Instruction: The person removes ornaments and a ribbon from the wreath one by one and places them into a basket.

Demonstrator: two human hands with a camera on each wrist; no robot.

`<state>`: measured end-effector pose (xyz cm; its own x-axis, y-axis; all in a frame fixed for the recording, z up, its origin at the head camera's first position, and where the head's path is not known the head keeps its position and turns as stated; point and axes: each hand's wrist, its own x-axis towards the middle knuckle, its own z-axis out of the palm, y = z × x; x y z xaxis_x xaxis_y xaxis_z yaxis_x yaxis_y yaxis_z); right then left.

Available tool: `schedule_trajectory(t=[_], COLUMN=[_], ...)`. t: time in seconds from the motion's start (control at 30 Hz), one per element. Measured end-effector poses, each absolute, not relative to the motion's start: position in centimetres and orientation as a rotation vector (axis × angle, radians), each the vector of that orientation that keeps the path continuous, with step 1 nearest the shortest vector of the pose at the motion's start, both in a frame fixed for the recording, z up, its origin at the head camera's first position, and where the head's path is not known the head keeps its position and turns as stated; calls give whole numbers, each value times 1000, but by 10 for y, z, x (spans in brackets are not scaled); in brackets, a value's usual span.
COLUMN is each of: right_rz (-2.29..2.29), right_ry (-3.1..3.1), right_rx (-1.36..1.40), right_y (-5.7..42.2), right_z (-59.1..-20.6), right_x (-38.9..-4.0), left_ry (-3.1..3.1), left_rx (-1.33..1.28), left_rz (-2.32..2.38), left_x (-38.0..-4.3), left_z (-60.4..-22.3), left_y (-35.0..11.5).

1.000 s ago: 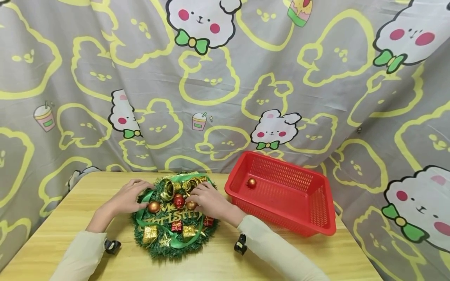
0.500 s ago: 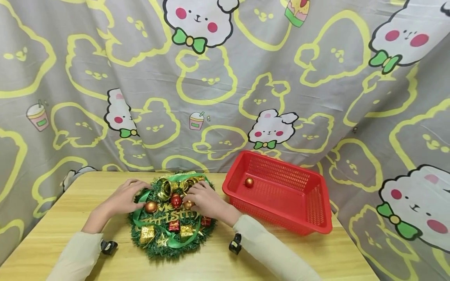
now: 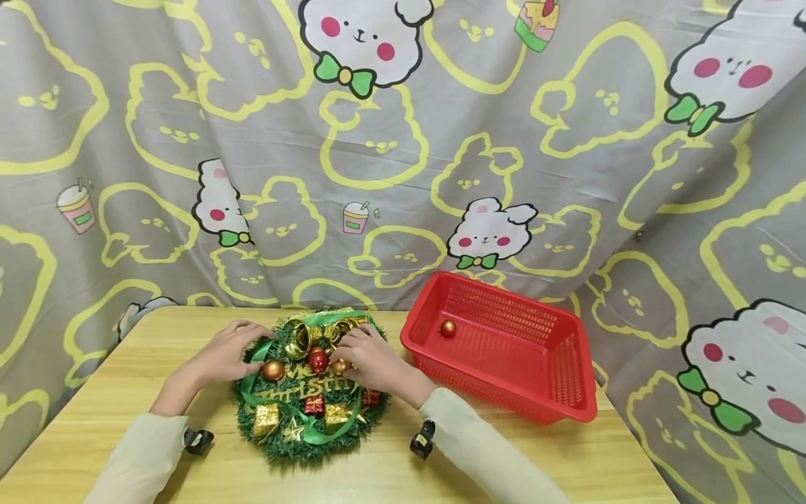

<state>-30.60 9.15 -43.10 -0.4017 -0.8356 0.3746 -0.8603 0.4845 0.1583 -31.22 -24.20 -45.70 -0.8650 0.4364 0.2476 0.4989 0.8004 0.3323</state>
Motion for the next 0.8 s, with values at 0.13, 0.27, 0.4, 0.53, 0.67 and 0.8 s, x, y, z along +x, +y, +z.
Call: schedule_trajectory(t=[0.13,0.27,0.4,0.53,0.67,0.8], right_rz=[88,106,108,83,85,106], right_ry=[-2346,-2403,-2434,-2424,-2401,-2410], right_rx=[1412,1415,1427,1435,1447,1451], right_y=[92,92,91,90,87,85], right_z=[-429,-426,-422,-421,-419,-414], right_x=[-306,-305,-304,-304,-302,-300], left_ry=[-2832,-2835,-2833,-2833,-2834,-2830], left_rx=[-738,-731,-738,-741,-739,-741], left_rz=[-596,-597,-590,-598,-603,-601], left_x=[-311,-310,-309,-311,-311,-310], left_z=[-455,-454,-453,-454,-454,-453], left_y=[-241,-240,-241,-241,-241,-241])
